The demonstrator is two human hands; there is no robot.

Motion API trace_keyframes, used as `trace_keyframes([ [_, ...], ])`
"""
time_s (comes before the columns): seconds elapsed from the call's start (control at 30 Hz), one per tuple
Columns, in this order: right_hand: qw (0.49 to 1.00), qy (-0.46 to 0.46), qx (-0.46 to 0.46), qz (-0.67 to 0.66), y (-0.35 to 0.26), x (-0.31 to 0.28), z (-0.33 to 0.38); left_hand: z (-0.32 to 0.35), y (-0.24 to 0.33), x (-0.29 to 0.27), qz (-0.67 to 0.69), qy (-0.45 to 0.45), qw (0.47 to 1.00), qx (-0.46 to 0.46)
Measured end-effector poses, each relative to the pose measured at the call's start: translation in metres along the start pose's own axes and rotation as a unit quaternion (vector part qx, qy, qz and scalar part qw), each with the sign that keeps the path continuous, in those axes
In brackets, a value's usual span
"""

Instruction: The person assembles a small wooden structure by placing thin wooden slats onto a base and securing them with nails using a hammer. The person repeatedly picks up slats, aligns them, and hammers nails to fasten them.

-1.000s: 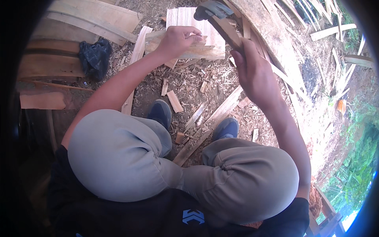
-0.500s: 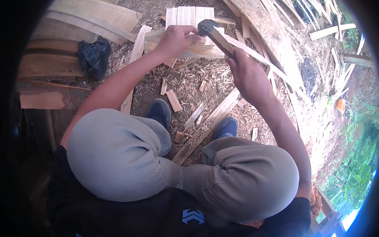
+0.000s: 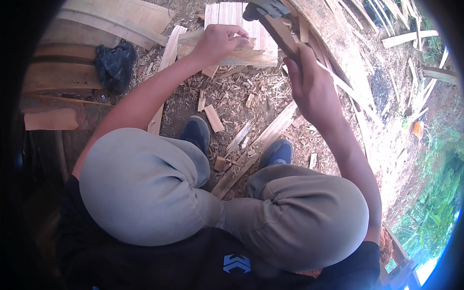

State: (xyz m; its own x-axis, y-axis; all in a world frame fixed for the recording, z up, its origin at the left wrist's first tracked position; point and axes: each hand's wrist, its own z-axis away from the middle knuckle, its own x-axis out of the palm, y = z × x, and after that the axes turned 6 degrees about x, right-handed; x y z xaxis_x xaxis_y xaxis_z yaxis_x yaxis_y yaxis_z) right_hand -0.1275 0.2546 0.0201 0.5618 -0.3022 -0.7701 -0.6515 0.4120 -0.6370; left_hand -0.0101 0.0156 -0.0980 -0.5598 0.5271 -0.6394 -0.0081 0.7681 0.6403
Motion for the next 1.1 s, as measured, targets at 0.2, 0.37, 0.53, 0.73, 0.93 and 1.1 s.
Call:
trace_keyframes([
  [0.2,0.998,0.005,-0.026,0.064,0.014,0.0,-0.003,-0.004,0.011,-0.003,-0.026,-0.055,0.995,-0.075],
  [0.37,0.999,0.029,0.03,-0.011,-0.009,0.006,0.008,0.002,0.0,-0.001,-0.006,-0.028,0.999,-0.045],
  [0.53,0.999,-0.001,0.004,0.051,-0.003,0.002,-0.001,0.0,0.002,-0.004,-0.016,-0.041,0.997,-0.059],
  [0.73,0.991,-0.033,0.008,0.127,0.002,0.008,0.003,-0.006,0.008,-0.003,-0.02,-0.068,0.993,-0.091],
  [0.93,0.998,0.06,-0.001,0.01,-0.015,-0.005,-0.004,-0.004,-0.003,-0.007,-0.014,-0.064,0.996,-0.056],
  [1.1,0.993,-0.049,0.023,0.109,0.012,0.002,-0.003,-0.007,0.014,-0.006,-0.031,-0.097,0.989,-0.111],
])
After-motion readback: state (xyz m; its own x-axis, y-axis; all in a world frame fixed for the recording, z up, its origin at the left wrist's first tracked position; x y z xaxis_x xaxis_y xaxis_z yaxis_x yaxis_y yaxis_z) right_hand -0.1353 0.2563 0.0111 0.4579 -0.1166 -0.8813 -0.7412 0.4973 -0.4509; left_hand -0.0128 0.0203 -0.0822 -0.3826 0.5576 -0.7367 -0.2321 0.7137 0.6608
